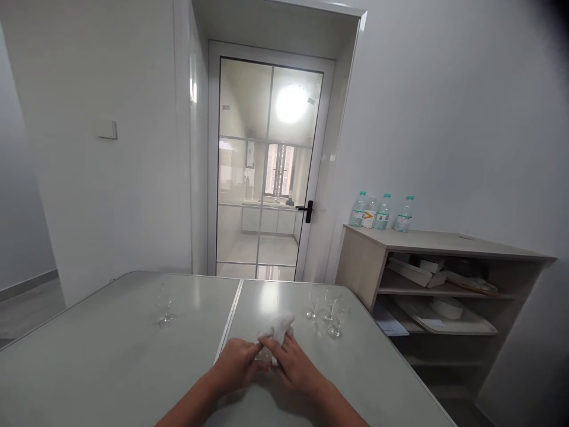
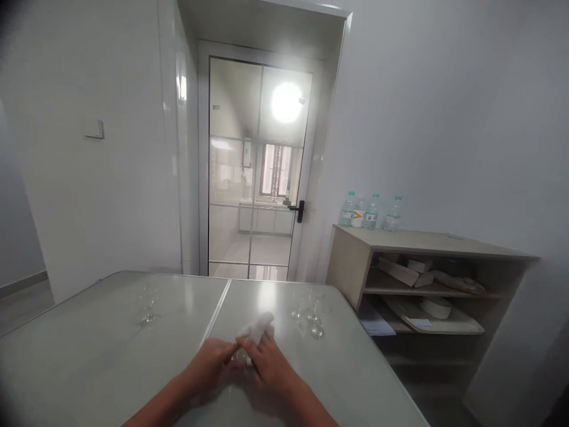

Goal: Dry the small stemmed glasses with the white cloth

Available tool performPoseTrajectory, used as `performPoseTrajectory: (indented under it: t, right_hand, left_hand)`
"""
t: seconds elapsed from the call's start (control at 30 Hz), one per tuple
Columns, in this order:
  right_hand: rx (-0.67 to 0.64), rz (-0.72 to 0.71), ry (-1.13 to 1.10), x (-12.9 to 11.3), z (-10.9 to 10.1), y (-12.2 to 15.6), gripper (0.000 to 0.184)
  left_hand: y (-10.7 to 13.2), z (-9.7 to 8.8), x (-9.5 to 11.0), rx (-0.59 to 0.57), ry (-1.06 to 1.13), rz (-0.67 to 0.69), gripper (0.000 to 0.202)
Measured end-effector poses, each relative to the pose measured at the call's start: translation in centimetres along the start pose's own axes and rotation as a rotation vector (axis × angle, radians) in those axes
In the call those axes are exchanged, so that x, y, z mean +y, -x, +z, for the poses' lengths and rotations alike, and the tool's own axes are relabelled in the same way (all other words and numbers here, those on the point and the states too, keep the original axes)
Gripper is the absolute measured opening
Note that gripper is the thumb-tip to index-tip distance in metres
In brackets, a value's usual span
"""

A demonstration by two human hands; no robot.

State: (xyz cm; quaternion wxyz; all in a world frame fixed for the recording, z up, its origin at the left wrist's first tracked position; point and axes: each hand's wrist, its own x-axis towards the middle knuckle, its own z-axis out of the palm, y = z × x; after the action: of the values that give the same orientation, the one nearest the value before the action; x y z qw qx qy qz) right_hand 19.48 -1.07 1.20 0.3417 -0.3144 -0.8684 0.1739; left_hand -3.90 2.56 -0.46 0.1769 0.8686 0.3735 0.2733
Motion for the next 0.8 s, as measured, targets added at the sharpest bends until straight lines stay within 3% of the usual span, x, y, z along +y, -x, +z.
performPoseTrajectory:
  t: [0.1, 0.17, 0.27, 0.37, 0.47, 0.57, 0.63, 0.73, 0.8]
  right_hand:
    - [0.093, 0.227, -0.249, 0.2, 0.9, -0.4, 0.043]
    - [0.159, 0.390, -0.483, 0.3, 1.3, -0.6, 0.048]
    - [0.288, 0.508, -0.773, 0.3, 1.4, -0.8, 0.058]
    - [0.420, 0.448, -0.859, 0.2, 1.4, -0.7, 0.060]
    - [0.459, 0.341, -0.763, 0.3, 1.3, 0.1, 0.058]
    - [0.356, 0.246, -0.522, 0.6, 0.8, 0.8, 0.064]
    - [0.212, 0.135, -0.308, 0.6, 0.3, 0.9, 0.068]
    - [-0.006, -0.020, 0.019, 0.2, -0.2, 0.5, 0.072]
    - [0.009, 0.029, 0.167, -0.2, -0.1, 0.1, 0.070]
  left_hand:
    - [0.6, 0.3, -0.2, 0.038, -0.180, 0.248, 0.035]
    - [0.6, 0.3, -0.1, 0.057, -0.176, 0.263, 0.033]
    - [-0.2, 0.3, 0.4, 0.108, -0.012, 0.071, 0.034]
    - [-1.2, 0.1, 0.8, 0.242, 0.297, -0.221, 0.050]
    - [-1.9, -0.1, 0.7, 0.268, 0.526, -0.388, 0.061]
    - [-1.9, -0.2, 0.2, 0.278, 0.506, -0.427, 0.058]
    - [-1.6, -0.1, 0.0, 0.238, 0.370, -0.378, 0.047]
    - [-0.9, 0.3, 0.0, 0.120, 0.060, -0.183, 0.023]
    - [-0.4, 0.6, 0.1, 0.082, -0.132, -0.029, 0.013]
